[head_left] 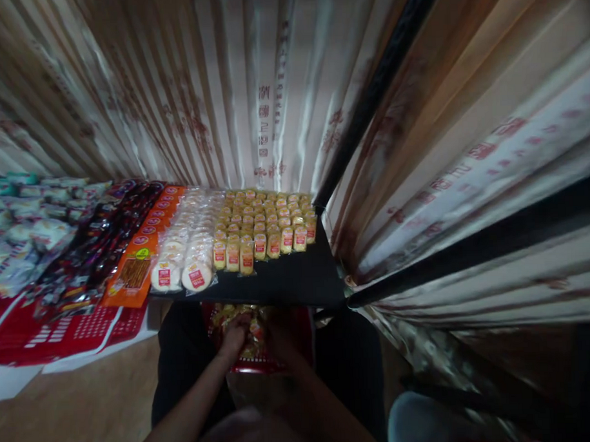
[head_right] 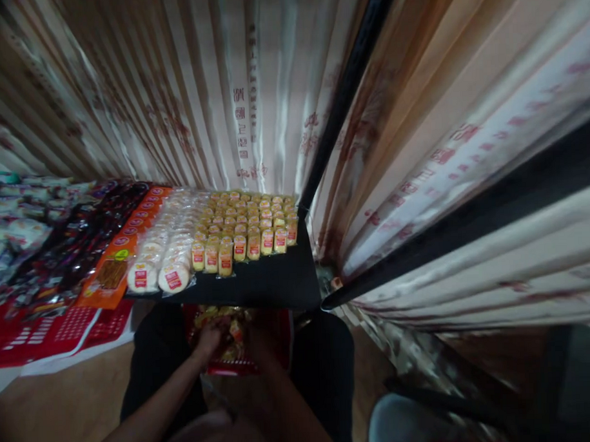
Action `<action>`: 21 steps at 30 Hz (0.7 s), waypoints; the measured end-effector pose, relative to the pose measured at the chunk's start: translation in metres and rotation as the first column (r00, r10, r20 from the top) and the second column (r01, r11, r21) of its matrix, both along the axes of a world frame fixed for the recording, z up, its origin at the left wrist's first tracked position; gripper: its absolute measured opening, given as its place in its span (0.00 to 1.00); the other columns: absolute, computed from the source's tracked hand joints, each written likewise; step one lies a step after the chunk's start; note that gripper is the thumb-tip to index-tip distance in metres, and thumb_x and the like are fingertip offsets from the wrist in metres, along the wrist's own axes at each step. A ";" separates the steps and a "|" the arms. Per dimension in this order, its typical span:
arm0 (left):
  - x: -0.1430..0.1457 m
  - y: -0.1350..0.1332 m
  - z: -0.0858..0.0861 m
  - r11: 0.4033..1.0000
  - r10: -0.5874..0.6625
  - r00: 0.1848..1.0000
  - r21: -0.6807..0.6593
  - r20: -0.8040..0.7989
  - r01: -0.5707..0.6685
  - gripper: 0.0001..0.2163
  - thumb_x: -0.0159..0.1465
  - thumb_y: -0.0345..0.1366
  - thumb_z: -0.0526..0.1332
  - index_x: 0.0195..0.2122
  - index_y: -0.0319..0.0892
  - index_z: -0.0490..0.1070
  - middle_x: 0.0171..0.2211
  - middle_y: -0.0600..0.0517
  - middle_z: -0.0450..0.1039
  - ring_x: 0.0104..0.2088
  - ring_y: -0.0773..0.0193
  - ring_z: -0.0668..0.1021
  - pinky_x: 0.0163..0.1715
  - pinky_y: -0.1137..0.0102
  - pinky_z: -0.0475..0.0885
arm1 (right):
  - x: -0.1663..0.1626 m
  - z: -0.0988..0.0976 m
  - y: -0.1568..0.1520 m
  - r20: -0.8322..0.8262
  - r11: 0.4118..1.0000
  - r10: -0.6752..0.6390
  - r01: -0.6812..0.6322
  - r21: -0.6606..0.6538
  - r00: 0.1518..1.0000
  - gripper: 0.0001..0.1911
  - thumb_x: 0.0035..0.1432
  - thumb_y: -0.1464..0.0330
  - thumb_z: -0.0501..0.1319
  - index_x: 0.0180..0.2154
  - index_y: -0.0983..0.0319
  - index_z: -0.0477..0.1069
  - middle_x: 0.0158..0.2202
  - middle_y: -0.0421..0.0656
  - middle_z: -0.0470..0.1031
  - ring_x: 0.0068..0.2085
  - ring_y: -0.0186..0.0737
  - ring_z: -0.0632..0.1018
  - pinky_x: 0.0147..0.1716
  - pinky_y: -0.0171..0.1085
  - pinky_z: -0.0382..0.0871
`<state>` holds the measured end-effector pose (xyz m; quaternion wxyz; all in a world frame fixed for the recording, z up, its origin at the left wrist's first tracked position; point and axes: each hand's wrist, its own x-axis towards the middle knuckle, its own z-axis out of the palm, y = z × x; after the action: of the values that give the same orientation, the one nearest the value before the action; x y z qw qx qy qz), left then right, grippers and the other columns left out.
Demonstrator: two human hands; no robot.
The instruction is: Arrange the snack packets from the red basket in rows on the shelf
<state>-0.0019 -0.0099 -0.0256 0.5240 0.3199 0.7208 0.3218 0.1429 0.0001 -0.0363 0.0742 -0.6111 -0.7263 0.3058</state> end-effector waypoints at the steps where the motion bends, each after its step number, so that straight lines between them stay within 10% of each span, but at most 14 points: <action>1: 0.002 -0.002 0.005 1.000 0.011 0.999 0.014 0.040 -0.011 0.10 0.55 0.28 0.52 0.36 0.40 0.69 0.38 0.49 0.75 0.32 0.67 0.78 0.30 0.73 0.73 | 0.002 0.003 -0.002 -0.012 1.000 -0.002 0.002 -0.004 1.000 0.15 0.56 0.71 0.48 0.36 0.61 0.73 0.36 0.47 0.77 0.38 0.41 0.76 0.40 0.37 0.65; 21: 0.031 -0.015 0.107 0.920 0.067 0.991 0.378 0.118 -0.107 0.12 0.52 0.36 0.56 0.37 0.40 0.69 0.38 0.47 0.76 0.40 0.60 0.77 0.41 0.67 0.71 | 0.028 0.085 -0.021 -0.410 0.976 -0.017 0.105 0.192 0.912 0.12 0.52 0.71 0.51 0.38 0.60 0.69 0.33 0.43 0.75 0.35 0.39 0.75 0.37 0.36 0.67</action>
<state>0.0288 -0.0252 0.0810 0.4728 0.3669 0.6296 0.4955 0.1706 -0.0214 0.0487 0.2970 -0.5454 -0.7037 0.3450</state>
